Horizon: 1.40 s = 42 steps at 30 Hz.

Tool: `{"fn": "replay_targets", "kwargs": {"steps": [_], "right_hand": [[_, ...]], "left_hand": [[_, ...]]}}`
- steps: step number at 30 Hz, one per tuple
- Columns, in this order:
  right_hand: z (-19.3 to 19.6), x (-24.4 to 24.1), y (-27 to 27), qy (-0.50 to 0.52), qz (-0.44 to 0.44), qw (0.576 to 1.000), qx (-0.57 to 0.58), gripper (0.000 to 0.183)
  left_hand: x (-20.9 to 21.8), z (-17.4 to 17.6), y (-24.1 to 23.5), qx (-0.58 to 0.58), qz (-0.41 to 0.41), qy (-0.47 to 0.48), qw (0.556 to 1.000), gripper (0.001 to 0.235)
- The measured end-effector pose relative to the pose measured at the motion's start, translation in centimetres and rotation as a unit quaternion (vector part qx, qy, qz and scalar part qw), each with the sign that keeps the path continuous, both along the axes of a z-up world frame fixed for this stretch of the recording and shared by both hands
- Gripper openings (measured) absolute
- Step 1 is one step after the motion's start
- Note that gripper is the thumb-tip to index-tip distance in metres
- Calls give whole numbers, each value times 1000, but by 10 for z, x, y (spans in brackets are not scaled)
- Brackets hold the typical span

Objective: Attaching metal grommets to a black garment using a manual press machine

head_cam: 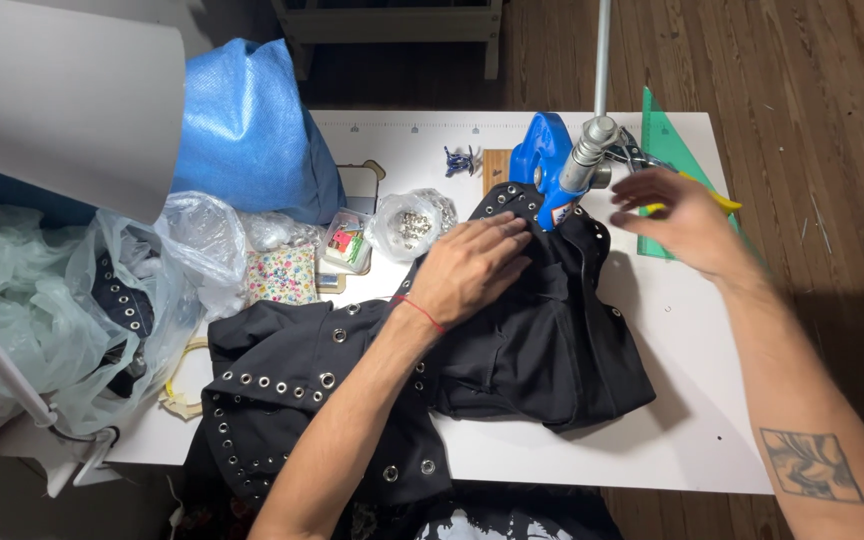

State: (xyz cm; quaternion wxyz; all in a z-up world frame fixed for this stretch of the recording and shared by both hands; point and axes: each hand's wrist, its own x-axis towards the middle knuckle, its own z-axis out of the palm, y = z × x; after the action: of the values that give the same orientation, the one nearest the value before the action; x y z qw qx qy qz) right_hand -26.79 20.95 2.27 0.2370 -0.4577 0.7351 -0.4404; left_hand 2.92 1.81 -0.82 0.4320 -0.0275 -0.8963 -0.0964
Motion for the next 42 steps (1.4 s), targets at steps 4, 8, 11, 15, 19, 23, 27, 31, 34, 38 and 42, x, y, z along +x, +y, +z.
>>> {"fn": "replay_targets", "kwargs": {"steps": [4, 8, 11, 15, 19, 23, 27, 31, 34, 38, 42], "right_hand": [[36, 0, 53, 30, -77, 992, 92, 21], [18, -3, 100, 117, -117, 952, 256, 7], [18, 22, 113, 108, -172, 920, 336, 29], [-20, 12, 135, 146, -199, 896, 370, 50], [-38, -9, 151, 116, -196, 924, 308, 59], [-21, -18, 157, 67, -195, 924, 324, 63], [-14, 5, 137, 60, -233, 924, 298, 65], [-4, 8, 144, 109, -241, 893, 365, 77], [1, -7, 174, 88, -269, 891, 355, 81], [-1, -27, 204, 18, -291, 878, 380, 73], [-22, -44, 221, -83, -262, 913, 303, 29]], "left_hand": [[18, 14, -10, 47, 72, -198, 976, 39], [42, 40, -11, 49, 125, -167, 977, 35], [63, 69, -6, 68, 103, -134, 983, 30], [79, 85, 5, 70, 92, -132, 984, 27], [88, 92, 14, 47, 107, -116, 986, 24], [95, 97, 22, 69, 93, -101, 988, 21], [98, 96, 27, 87, 92, -104, 986, 20], [104, 94, 31, 97, 91, -104, 986, 19], [112, 94, 31, 107, 88, -104, 985, 20], [119, 93, 32, 112, 87, -97, 985, 19], [117, 89, 35, 114, 87, -97, 985, 21]]}}
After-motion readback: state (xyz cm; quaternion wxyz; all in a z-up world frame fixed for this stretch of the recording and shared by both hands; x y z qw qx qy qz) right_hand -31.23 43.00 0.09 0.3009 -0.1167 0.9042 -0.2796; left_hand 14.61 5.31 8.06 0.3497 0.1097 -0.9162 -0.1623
